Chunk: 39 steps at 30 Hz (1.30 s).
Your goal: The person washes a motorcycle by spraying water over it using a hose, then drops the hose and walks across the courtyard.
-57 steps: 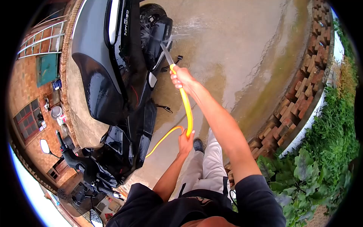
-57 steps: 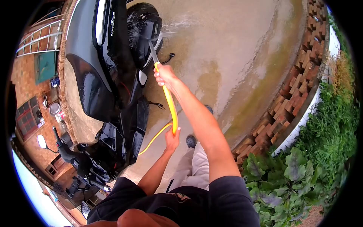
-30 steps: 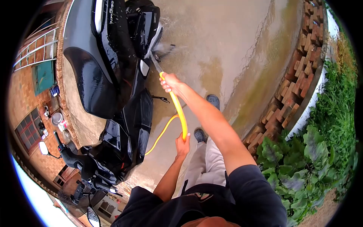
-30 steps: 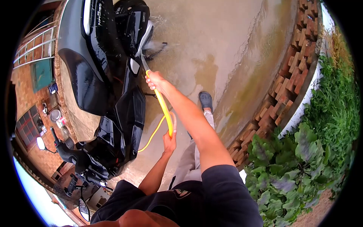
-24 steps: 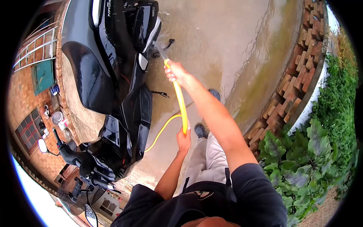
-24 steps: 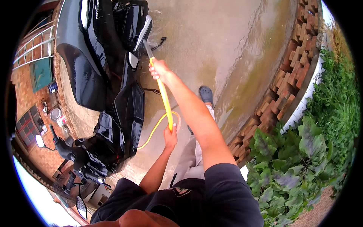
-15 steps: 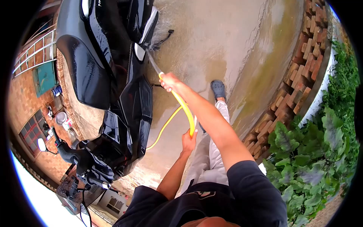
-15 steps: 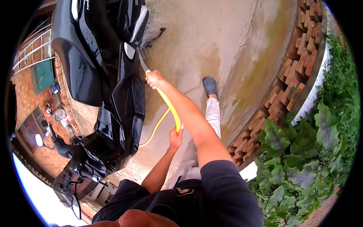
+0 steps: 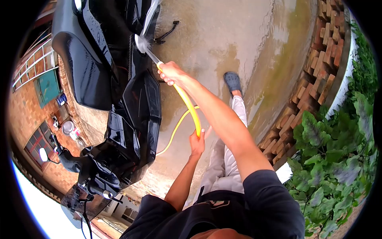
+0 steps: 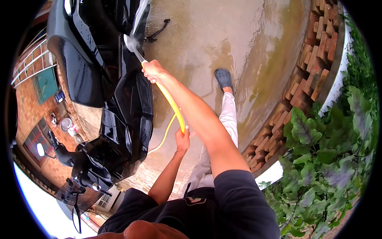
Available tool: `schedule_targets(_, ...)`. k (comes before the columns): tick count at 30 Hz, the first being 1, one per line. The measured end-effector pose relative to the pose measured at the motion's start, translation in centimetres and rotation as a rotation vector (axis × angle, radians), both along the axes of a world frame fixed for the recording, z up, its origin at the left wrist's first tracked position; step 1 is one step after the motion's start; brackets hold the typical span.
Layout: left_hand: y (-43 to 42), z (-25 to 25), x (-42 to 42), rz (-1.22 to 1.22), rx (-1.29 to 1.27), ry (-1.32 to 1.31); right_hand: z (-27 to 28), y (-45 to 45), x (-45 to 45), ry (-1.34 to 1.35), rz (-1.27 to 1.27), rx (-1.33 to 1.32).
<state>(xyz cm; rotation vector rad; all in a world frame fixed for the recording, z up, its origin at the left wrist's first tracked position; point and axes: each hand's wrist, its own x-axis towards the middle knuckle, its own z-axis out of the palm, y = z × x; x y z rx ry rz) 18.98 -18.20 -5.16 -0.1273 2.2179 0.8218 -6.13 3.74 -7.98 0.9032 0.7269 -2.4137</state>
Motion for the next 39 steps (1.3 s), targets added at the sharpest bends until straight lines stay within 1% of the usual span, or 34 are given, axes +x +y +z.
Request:
schedule_targets(1,-0.1,-0.2,0.1,-0.006,-0.005,-0.004,-0.3,0.1,-0.1,-0.003,-0.054,-0.042)
schedule_targets(3,0.5,-0.8,0.1,0.096,0.057,0.010,-1.0,0.7,-0.4,-0.026,-0.093,-0.045)
schedule_targets(4,0.9,-0.7,0.1,0.092,0.053,0.005,-1.2,0.9,-0.4,-0.051,-0.128,-0.049)
schedule_targets(5,1.6,-0.9,-0.1,0.055,0.054,0.002,-1.4,1.0,-0.6,-0.024,-0.083,-0.056)
schedule_targets(6,2.2,-1.1,-0.4,0.016,0.056,-0.003,-0.8,1.3,-0.8,-0.012,-0.020,-0.009)
schedule_targets(8,2.0,-2.5,-0.2,0.032,0.065,0.025,-1.1,2.1,-1.0,-0.025,-0.117,-0.045)
schedule_targets(10,2.5,-3.0,-0.6,0.051,0.068,0.065,-1.5,2.8,-1.4,-0.025,-0.112,-0.020)
schedule_targets(13,2.7,-3.1,-1.3,0.054,0.094,0.059,-1.6,3.1,-1.8,-0.016,-0.110,-0.017)
schedule_targets(16,3.2,-2.4,-1.5,0.072,0.053,0.018,-2.1,3.2,-1.3,-0.026,-0.077,-0.007)
schedule_targets(18,3.1,-1.3,-1.3,-0.050,0.037,0.045,-2.7,1.7,-0.9,-0.042,-0.024,0.007)
schedule_targets(19,2.7,-1.0,-0.8,-0.045,0.033,0.047,-3.0,0.6,-0.6,-0.044,-0.007,-0.013)
schedule_targets(21,1.3,-0.2,0.3,-0.013,0.024,-0.041,-3.3,-1.6,0.2,-0.053,0.014,-0.043)
schedule_targets(24,-1.7,-0.6,2.0,0.025,0.020,-0.077,-2.4,-3.6,1.2,-0.084,0.030,-0.090)
schedule_targets(26,-3.3,-0.8,2.4,0.029,0.015,-0.056,-1.4,-3.8,1.4,-0.102,0.028,-0.091)
schedule_targets(28,-3.7,-0.3,1.9,0.037,0.014,-0.032,-0.9,-3.1,1.3,-0.079,-0.011,-0.103)
schedule_targets(30,-3.6,-0.4,0.9,0.064,-0.039,-0.026,-0.2,-1.5,0.6,-0.081,-0.068,-0.077)
schedule_targets(34,-1.1,-0.8,-1.9,0.090,0.035,0.005,0.9,2.5,-0.8,-0.050,-0.174,-0.050)
schedule_targets(36,-0.1,-1.2,-3.1,0.082,0.059,0.018,1.5,4.4,-1.5,-0.025,-0.216,-0.072)
schedule_targets(37,1.0,-0.5,-3.9,0.081,0.061,0.018,1.9,5.1,-1.7,-0.025,-0.216,-0.071)
schedule_targets(39,3.2,0.5,-5.6,0.013,-0.006,0.045,2.6,6.9,-2.4,-0.008,-0.258,-0.069)
